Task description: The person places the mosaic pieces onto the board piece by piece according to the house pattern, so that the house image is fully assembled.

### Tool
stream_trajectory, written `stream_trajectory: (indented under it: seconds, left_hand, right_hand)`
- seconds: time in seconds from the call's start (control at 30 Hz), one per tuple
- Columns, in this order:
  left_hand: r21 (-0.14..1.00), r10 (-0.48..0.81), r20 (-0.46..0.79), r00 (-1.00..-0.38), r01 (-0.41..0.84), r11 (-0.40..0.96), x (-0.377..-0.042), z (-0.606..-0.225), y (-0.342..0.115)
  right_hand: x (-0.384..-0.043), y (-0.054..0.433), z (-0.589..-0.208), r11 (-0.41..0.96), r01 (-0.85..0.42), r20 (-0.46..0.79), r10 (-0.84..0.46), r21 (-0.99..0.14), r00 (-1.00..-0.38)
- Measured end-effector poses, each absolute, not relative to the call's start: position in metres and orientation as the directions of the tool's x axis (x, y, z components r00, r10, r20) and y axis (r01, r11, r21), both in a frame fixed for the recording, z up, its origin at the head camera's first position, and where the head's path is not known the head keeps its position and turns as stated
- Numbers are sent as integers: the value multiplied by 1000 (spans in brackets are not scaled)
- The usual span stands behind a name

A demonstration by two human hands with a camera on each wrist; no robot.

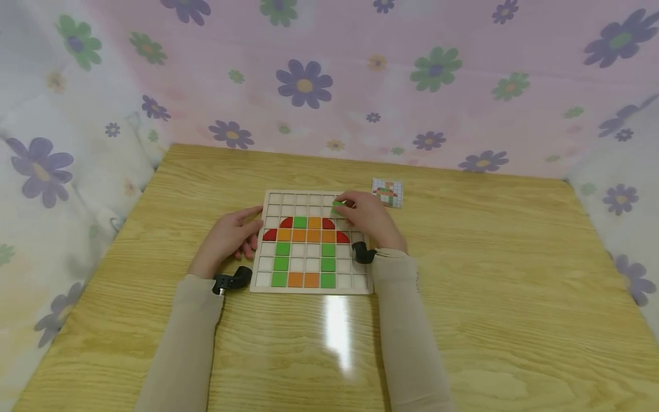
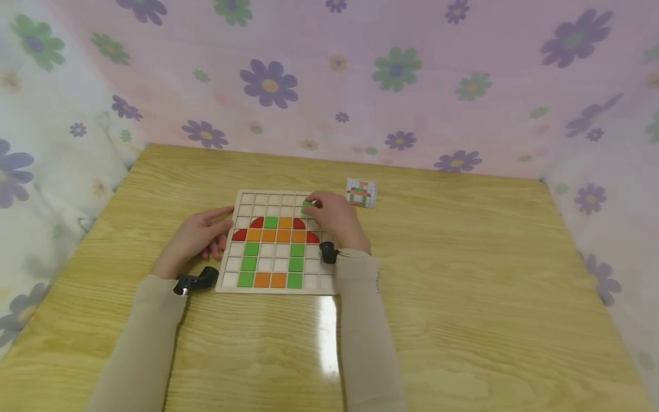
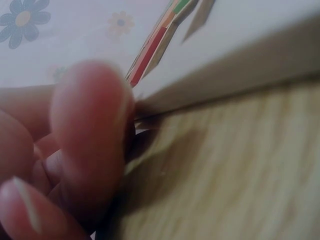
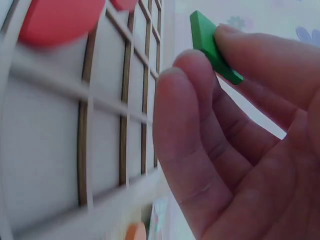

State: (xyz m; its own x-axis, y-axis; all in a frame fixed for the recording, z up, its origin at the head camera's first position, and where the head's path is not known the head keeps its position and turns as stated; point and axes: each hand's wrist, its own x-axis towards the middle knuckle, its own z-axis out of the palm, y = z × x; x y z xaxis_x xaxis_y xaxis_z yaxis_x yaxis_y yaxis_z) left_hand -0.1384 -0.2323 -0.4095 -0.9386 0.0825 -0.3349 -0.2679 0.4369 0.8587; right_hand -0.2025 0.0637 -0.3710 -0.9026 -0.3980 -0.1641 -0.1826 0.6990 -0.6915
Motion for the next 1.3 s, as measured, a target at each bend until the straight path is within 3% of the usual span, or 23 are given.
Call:
stream_trajectory:
  seconds: [0.43, 0.9, 1.3]
  left_hand:
    - [863, 90, -338, -937, -271, 426, -139, -410, -233]
    - [860, 82, -341, -937, -275, 429, -140, -411, -233]
    - [860, 84, -340, -937, -273, 430, -141, -411, -232]
  right_hand:
    - [-213, 36, -382, 749, -225, -152, -398, -624, -905]
    - [-213, 23, -387, 701, -192, -134, -381, -687, -915]
    - [-214, 20, -386, 709, -261, -93, -418, -655, -903]
